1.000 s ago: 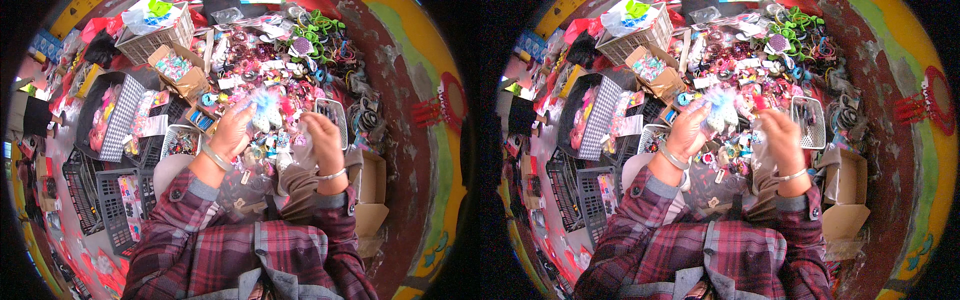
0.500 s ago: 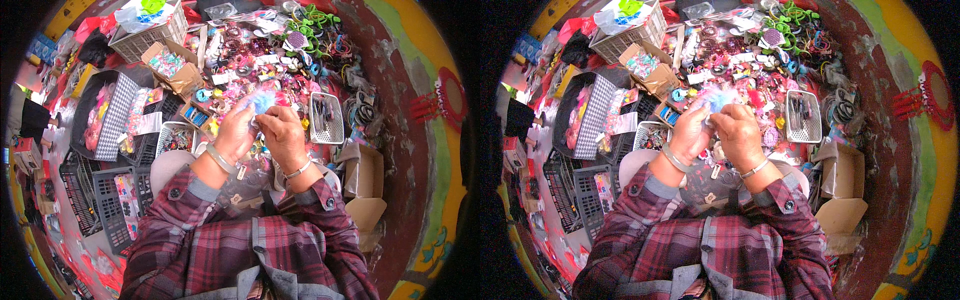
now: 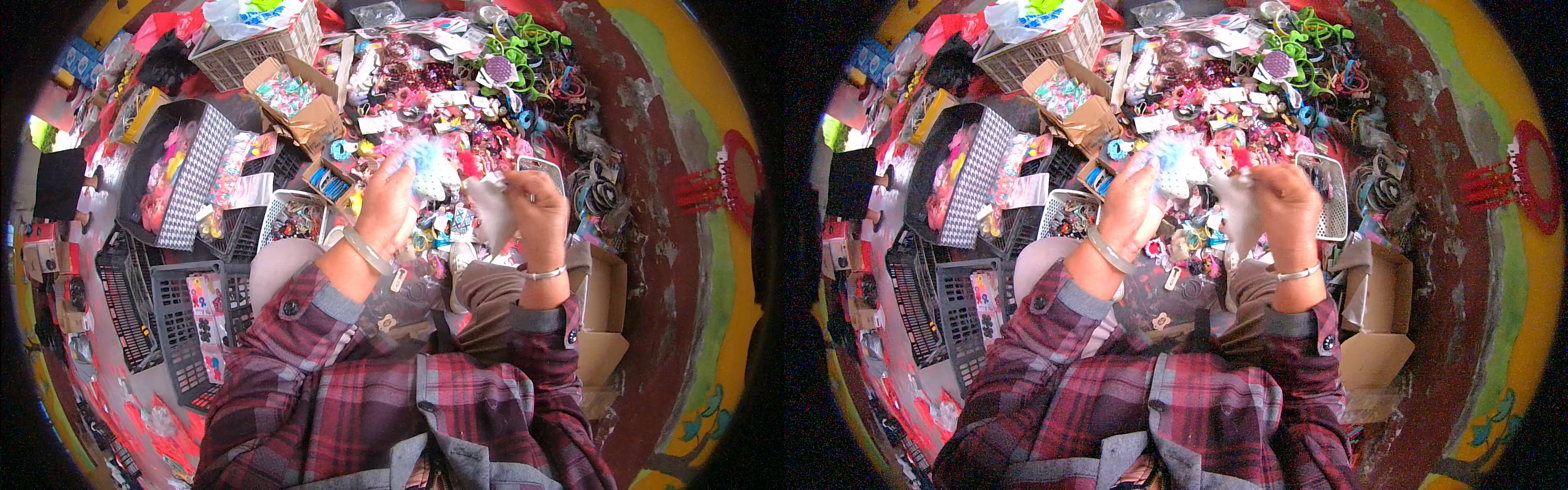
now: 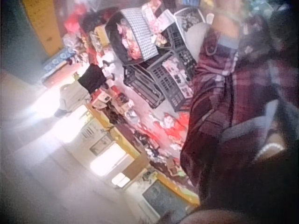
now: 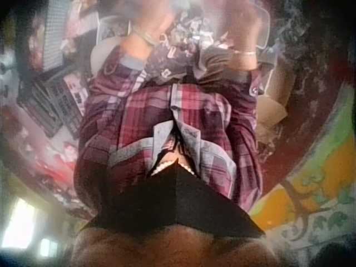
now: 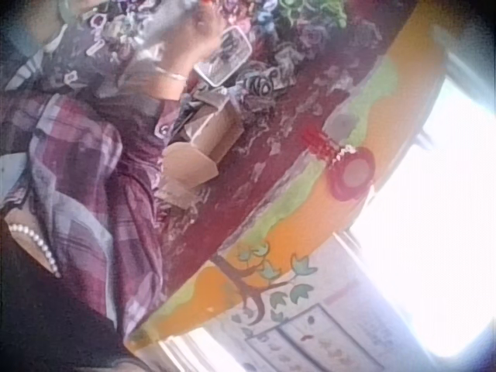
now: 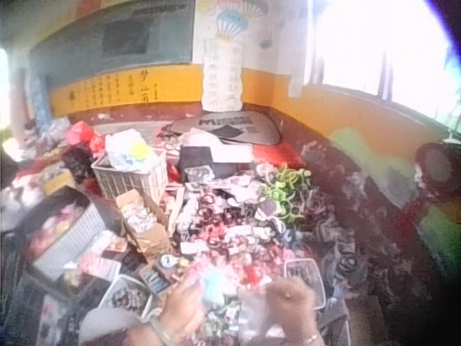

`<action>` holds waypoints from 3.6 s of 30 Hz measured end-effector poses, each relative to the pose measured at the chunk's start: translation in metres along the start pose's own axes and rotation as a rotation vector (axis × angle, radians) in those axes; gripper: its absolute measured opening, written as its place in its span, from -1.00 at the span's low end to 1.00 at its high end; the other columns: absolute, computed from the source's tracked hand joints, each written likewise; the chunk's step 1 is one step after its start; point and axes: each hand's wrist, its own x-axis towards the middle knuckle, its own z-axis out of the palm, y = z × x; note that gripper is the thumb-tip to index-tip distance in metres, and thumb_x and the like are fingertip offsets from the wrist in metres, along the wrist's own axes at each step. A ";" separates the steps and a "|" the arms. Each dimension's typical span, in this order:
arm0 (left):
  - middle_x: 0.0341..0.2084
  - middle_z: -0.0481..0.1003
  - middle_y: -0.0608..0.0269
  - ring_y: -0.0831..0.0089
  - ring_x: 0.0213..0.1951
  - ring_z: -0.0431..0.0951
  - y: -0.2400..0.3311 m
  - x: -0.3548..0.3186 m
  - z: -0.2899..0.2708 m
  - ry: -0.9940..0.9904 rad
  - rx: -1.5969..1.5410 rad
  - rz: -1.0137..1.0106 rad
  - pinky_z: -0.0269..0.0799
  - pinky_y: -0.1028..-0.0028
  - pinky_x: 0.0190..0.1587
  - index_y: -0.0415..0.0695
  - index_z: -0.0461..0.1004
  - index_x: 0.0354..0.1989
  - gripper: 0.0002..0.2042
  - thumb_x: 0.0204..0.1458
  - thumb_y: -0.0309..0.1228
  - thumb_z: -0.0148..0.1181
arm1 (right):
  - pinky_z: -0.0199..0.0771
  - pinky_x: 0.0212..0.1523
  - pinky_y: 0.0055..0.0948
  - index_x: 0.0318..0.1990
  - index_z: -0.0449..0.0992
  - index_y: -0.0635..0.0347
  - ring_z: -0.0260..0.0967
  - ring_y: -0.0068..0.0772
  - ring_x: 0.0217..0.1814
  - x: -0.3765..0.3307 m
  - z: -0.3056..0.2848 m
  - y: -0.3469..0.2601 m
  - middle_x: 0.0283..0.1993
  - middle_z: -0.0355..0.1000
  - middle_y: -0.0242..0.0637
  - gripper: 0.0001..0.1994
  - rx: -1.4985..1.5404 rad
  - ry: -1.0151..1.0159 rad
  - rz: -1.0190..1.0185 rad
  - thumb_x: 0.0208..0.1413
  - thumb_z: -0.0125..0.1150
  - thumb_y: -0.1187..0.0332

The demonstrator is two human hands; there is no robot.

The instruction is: The person sits on the floor and sorts through various hair accessories, including hair ties and clips. They pick up items, place them into small plastic bags, and organize them into baskets and boxes.

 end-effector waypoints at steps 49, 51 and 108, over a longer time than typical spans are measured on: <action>-0.17 0.43 0.10 0.29 -0.11 0.44 -0.039 0.003 -0.025 -0.006 0.033 -0.433 0.35 0.34 -0.06 -0.28 0.31 -0.07 -0.74 0.03 -0.53 -0.07 | 0.34 -0.45 -0.32 -0.41 0.48 0.30 0.38 -0.28 -0.43 -0.304 -0.402 0.348 -0.43 0.42 -0.20 -0.82 -0.247 0.718 1.152 -0.09 0.03 0.36; -0.15 0.41 0.06 0.25 -0.11 0.43 -0.048 0.001 -0.018 -0.056 -0.038 -0.417 0.35 0.31 -0.04 -0.31 0.30 -0.08 -0.73 0.02 -0.53 -0.07 | 0.38 -0.33 -0.32 -0.37 0.50 0.35 0.43 -0.24 -0.32 -0.289 -0.407 0.361 -0.31 0.48 -0.12 -0.76 -0.702 0.511 1.056 -0.12 0.04 0.35; -0.42 0.50 0.06 0.32 -0.46 0.50 0.067 0.010 -0.415 1.073 -0.012 -0.170 0.38 0.47 -0.51 -0.26 0.27 -0.20 -0.76 0.11 -0.35 -0.22 | 0.39 -0.17 -0.47 -0.20 0.46 0.31 0.39 -0.43 -0.25 -0.025 0.085 -0.012 -0.27 0.46 -0.29 -0.75 0.831 -0.275 0.898 0.05 0.11 0.31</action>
